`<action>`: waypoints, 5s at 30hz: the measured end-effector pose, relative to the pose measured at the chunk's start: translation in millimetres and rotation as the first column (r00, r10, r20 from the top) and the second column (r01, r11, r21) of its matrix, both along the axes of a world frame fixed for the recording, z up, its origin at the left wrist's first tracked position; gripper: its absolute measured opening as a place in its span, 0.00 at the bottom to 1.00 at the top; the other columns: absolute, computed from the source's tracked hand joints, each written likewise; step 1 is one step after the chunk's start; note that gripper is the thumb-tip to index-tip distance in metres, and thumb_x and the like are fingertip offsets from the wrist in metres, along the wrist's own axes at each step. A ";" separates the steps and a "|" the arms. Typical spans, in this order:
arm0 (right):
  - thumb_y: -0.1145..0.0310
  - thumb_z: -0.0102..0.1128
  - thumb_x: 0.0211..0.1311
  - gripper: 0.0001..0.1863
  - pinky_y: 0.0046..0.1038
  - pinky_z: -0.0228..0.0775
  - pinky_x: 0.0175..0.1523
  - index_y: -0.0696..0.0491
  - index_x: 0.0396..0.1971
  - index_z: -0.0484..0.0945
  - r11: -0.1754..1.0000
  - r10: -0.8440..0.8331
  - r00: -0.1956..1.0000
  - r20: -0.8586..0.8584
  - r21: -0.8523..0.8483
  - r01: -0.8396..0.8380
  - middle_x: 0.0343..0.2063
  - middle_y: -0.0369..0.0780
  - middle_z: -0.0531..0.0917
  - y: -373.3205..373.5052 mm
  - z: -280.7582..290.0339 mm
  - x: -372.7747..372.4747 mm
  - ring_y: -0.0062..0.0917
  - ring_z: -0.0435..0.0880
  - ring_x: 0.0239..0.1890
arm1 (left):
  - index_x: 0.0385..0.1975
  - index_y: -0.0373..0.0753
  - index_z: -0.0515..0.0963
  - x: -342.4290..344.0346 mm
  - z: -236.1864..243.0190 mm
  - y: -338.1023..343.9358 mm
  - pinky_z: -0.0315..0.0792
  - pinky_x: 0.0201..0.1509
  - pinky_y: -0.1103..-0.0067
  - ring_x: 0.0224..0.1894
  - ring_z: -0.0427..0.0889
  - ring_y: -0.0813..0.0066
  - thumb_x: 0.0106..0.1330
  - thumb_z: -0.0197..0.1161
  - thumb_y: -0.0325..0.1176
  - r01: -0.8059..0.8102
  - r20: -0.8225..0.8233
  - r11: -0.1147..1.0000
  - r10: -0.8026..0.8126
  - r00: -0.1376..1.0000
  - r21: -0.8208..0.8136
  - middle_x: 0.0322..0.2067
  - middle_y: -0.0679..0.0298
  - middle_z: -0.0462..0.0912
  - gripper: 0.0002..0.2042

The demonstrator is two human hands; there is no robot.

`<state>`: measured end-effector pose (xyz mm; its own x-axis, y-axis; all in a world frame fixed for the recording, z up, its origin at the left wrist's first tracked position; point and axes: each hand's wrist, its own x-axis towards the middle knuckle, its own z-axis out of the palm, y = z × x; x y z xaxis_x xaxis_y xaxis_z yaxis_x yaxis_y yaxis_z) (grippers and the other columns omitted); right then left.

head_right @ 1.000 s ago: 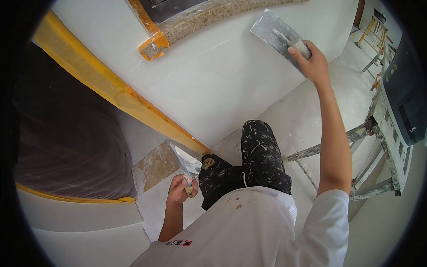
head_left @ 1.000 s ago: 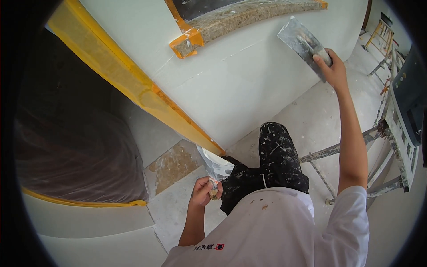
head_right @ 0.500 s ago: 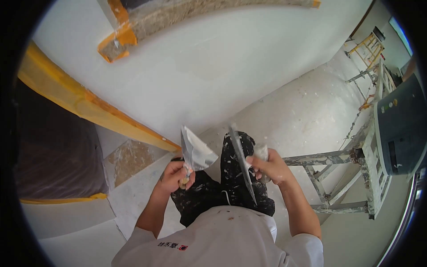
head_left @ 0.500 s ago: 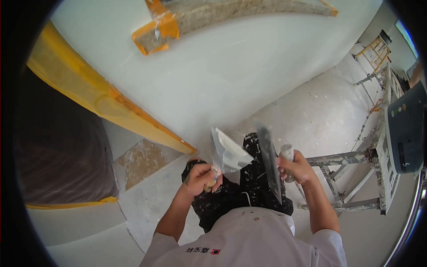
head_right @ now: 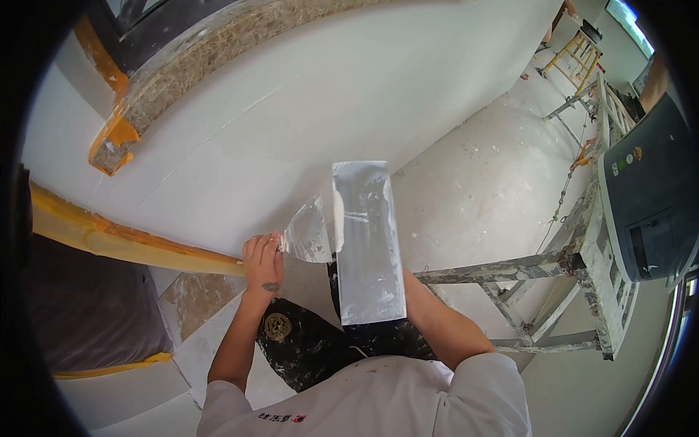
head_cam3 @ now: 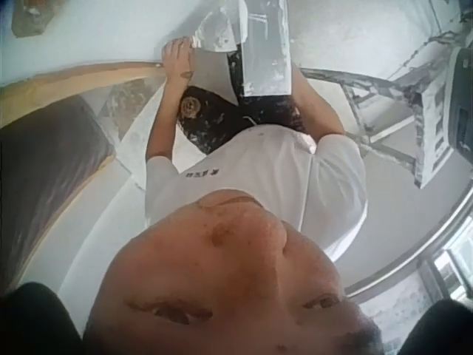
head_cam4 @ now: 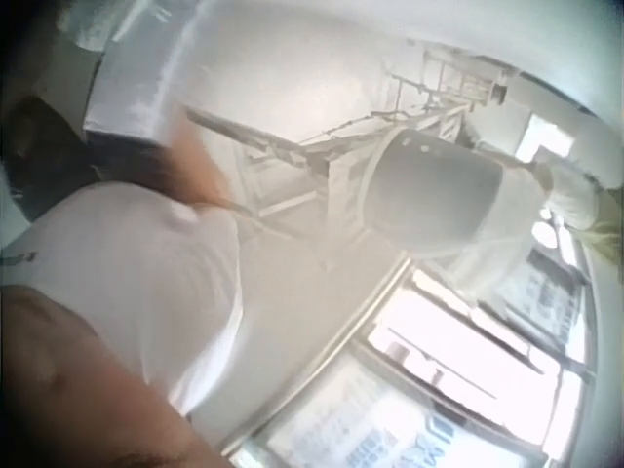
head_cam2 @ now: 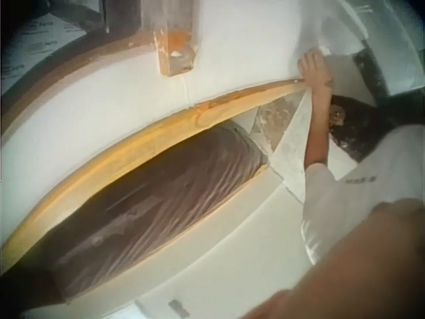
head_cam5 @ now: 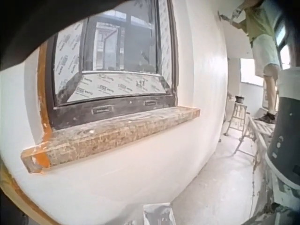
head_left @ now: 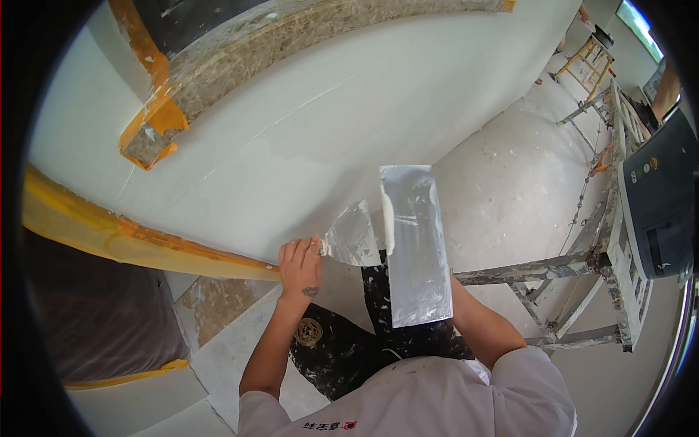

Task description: Applying plaster or putty to the interior walls and window sills using a trowel and spatula.

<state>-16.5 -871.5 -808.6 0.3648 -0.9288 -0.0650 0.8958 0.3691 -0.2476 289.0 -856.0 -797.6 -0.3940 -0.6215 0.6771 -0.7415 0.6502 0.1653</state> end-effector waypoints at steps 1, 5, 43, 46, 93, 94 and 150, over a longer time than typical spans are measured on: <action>0.56 0.50 0.73 0.20 0.42 0.82 0.49 0.55 0.54 0.77 0.998 -0.049 0.999 -0.005 -0.050 0.049 0.47 0.45 0.84 -23.1 1.9 -18.0 0.38 0.86 0.45 | 0.50 0.32 0.75 6.9 -7.2 2.0 0.71 0.45 0.64 0.44 0.78 0.53 0.54 0.63 0.20 -0.073 0.098 0.993 0.064 0.993 0.089 0.42 0.53 0.79 0.20; 0.54 0.50 0.73 0.22 0.41 0.81 0.52 0.55 0.55 0.76 0.945 -0.225 0.964 -0.145 -0.275 0.179 0.48 0.45 0.84 -129.6 13.4 -78.9 0.37 0.84 0.49 | 0.51 0.30 0.74 19.3 -42.9 50.2 0.72 0.49 0.62 0.45 0.78 0.49 0.58 0.61 0.20 -0.108 -0.057 0.952 0.130 0.990 0.288 0.43 0.48 0.78 0.18; 0.49 0.72 0.53 0.21 0.42 0.73 0.39 0.53 0.28 0.79 0.954 0.105 -0.380 -0.919 -0.015 0.299 0.28 0.48 0.83 239.3 354.5 -71.3 0.48 0.82 0.34 | 0.40 0.33 0.74 -93.2 464.3 148.9 0.68 0.23 0.82 0.20 0.74 0.82 0.75 0.53 0.36 0.549 -0.553 0.156 0.451 0.700 0.821 0.25 0.63 0.78 0.11; 0.47 0.72 0.52 0.23 0.43 0.73 0.39 0.53 0.28 0.79 0.922 0.215 -0.425 -0.879 0.038 0.386 0.28 0.49 0.83 320.3 401.0 -101.7 0.48 0.82 0.34 | 0.41 0.32 0.74 -116.8 527.4 131.6 0.69 0.24 0.81 0.21 0.75 0.80 0.75 0.53 0.36 0.555 -0.544 0.093 0.386 0.745 0.826 0.26 0.62 0.78 0.11; 0.68 0.75 0.55 0.15 0.26 0.69 0.33 0.59 0.24 0.75 -0.376 0.468 0.157 -0.870 -0.035 0.926 0.20 0.35 0.78 488.3 489.0 -70.7 0.20 0.73 0.24 | 0.20 0.39 0.82 -777.8 553.9 -42.7 0.75 0.26 0.71 0.17 0.79 0.68 0.52 0.62 0.48 0.029 0.280 0.354 -0.686 -0.672 0.935 0.19 0.64 0.83 0.16; 0.69 0.74 0.55 0.14 0.26 0.69 0.34 0.58 0.24 0.75 -0.353 0.472 0.109 -0.875 -0.074 0.933 0.20 0.35 0.78 483.2 497.7 -75.8 0.20 0.72 0.25 | 0.20 0.38 0.81 -779.3 562.5 -46.9 0.74 0.24 0.71 0.17 0.78 0.70 0.53 0.61 0.46 -0.017 0.253 0.346 -0.718 -0.649 0.938 0.19 0.63 0.82 0.16; 0.57 0.53 0.73 0.12 0.28 0.78 0.36 0.49 0.45 0.75 0.292 -0.810 0.413 -0.416 0.325 0.899 0.31 0.37 0.79 160.4 745.6 -246.3 0.24 0.82 0.31 | 0.44 0.32 0.77 -520.8 749.2 -140.0 0.76 0.33 0.78 0.31 0.80 0.74 0.72 0.60 0.32 0.632 -0.788 -0.529 -0.571 0.229 0.567 0.36 0.58 0.82 0.09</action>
